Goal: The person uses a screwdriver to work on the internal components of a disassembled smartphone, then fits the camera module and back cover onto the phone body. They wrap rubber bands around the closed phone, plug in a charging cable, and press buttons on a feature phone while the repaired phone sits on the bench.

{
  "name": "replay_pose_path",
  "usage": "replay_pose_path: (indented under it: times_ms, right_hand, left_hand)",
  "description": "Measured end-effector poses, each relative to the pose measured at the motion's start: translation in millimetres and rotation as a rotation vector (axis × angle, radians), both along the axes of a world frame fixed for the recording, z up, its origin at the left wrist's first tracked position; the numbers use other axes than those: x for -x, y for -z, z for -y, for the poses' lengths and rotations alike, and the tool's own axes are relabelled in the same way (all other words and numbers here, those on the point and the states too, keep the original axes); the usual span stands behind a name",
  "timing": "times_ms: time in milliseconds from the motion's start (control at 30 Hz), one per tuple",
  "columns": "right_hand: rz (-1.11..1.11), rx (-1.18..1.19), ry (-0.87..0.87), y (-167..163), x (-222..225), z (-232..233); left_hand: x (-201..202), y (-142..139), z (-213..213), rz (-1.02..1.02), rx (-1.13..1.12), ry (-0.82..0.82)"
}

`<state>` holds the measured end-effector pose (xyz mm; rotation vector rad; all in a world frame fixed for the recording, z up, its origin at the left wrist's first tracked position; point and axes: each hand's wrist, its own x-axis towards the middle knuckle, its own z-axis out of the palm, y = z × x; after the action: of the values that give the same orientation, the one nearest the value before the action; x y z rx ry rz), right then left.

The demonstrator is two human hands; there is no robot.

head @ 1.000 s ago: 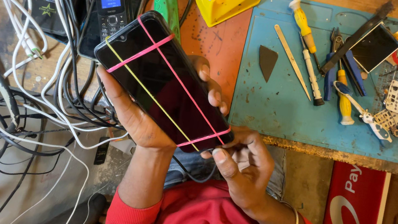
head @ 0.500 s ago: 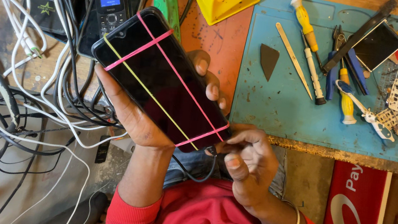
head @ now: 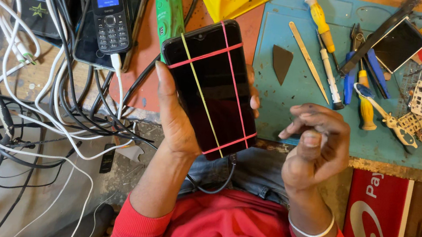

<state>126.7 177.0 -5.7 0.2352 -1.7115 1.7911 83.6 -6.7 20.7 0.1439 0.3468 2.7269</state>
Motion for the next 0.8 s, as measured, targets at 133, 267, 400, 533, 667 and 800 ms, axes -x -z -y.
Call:
replay_pose_path:
  times_ms: [133,267,400,533,667,800]
  right_hand:
    - [0.082,-0.046,0.057,5.4,0.3,0.0]
    - [0.035,-0.145,0.054,8.2,1.6,-0.5]
    - [0.026,-0.249,0.069,7.2,3.1,-0.4]
    - [0.043,-0.29,0.097,6.5,2.8,-0.5]
    - [0.046,-0.339,0.11,6.6,2.4,-1.8]
    - [0.067,-0.364,0.141,5.8,2.6,-2.2]
  left_hand:
    - [7.1,10.8,-8.0,-0.019,0.031,0.034]
    - [16.4,14.5,-9.8,0.007,0.002,0.07]
    - [18.1,11.4,-8.2,0.043,-0.016,0.071]
    - [15.7,8.9,-7.9,0.048,0.053,0.035]
    - [14.7,8.3,-7.6,0.07,0.042,0.045]
    - [13.8,7.4,-7.2,0.052,0.027,0.05]
